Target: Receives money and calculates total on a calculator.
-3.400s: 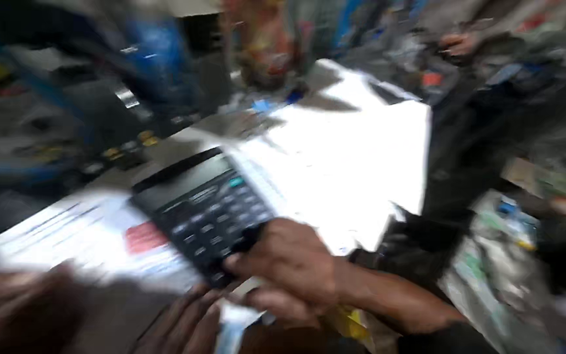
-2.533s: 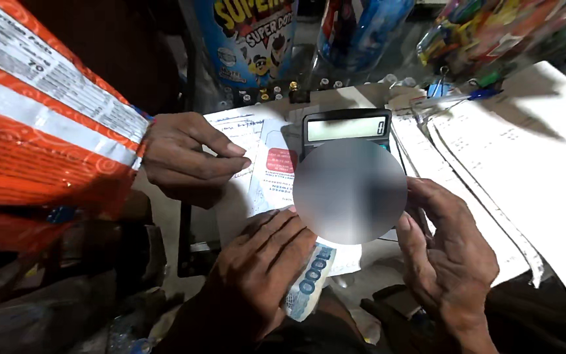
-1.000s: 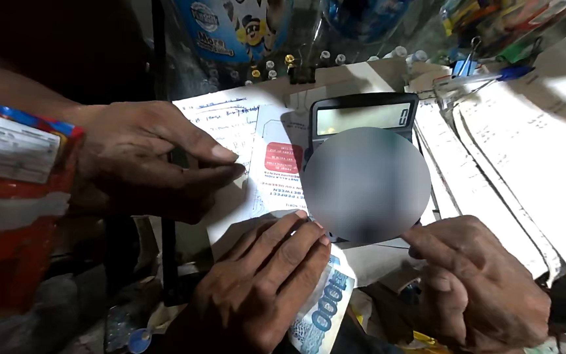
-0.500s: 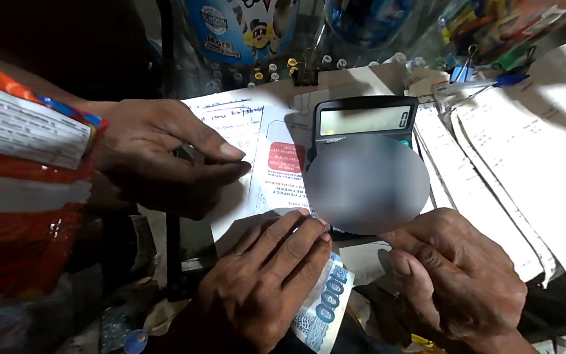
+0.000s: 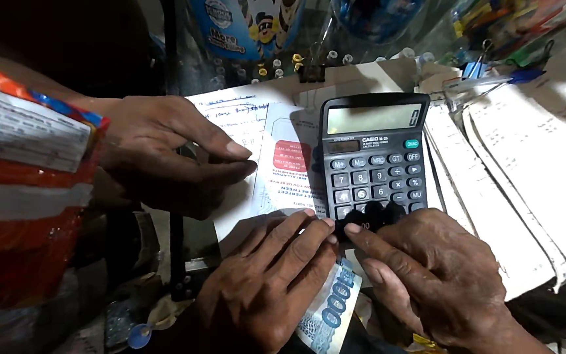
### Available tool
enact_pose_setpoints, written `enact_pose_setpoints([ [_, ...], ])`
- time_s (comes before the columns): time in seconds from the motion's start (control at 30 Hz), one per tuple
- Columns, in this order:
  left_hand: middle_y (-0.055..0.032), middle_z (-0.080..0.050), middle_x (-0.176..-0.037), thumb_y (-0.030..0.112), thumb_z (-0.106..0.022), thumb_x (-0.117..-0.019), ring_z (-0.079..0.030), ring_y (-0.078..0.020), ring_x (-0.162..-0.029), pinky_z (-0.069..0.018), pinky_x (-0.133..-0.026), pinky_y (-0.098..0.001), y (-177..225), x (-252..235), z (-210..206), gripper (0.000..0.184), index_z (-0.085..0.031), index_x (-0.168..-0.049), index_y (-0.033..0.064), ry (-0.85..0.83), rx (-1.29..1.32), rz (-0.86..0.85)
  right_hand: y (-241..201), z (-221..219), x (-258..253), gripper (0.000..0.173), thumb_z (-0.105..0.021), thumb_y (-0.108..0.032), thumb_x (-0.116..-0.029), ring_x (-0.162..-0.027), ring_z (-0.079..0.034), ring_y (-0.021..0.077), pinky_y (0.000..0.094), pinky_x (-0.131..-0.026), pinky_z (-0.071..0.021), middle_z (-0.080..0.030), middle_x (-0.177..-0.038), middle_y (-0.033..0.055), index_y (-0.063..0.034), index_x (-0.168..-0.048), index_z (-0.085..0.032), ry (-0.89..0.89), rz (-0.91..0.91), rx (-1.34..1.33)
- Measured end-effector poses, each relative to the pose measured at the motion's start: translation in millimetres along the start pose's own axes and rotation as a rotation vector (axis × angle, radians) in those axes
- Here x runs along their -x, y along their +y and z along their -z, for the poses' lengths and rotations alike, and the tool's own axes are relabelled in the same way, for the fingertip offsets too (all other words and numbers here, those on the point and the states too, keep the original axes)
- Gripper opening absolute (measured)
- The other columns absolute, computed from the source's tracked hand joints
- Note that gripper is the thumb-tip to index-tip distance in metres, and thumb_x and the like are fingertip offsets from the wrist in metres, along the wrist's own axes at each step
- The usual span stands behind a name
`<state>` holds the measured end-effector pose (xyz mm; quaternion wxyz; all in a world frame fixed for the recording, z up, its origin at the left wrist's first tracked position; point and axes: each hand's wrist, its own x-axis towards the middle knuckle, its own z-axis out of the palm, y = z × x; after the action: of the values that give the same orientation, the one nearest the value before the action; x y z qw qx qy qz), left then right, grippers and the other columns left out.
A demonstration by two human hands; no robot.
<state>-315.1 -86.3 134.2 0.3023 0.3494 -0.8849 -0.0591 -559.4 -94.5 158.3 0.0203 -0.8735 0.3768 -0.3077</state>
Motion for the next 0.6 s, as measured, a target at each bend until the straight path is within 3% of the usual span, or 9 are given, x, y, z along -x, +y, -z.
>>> enact_pose_setpoints([
  [0.3,-0.0117,-0.068,-0.132,0.011,-0.049,-0.1039,-0.061,-0.0287,-0.126,-0.0494,-0.103,-0.0393,0,-1,1,0.028,-0.068,-0.125,0.0092,-0.009,0.014,0.002,-1,2,-16,0.030,-0.054,-0.023,-0.1039,-0.067,-0.056,0.0192,0.0319,-0.062,-0.0423,-0.064,-0.071,0.0083,-0.0045,-0.105,-0.078,0.044,0.020,0.082],
  [0.6,-0.0124,-0.069,-0.131,0.010,-0.050,-0.1037,-0.062,-0.0289,-0.125,-0.0503,-0.102,-0.0397,0,-1,0,0.027,-0.067,-0.124,0.0074,0.014,0.015,-0.008,2,7,-19,0.032,-0.052,-0.024,-0.1051,-0.067,-0.057,0.0195,0.0321,-0.062,-0.0439,-0.064,-0.071,0.0085,-0.0050,-0.105,-0.077,0.038,0.034,0.081],
])
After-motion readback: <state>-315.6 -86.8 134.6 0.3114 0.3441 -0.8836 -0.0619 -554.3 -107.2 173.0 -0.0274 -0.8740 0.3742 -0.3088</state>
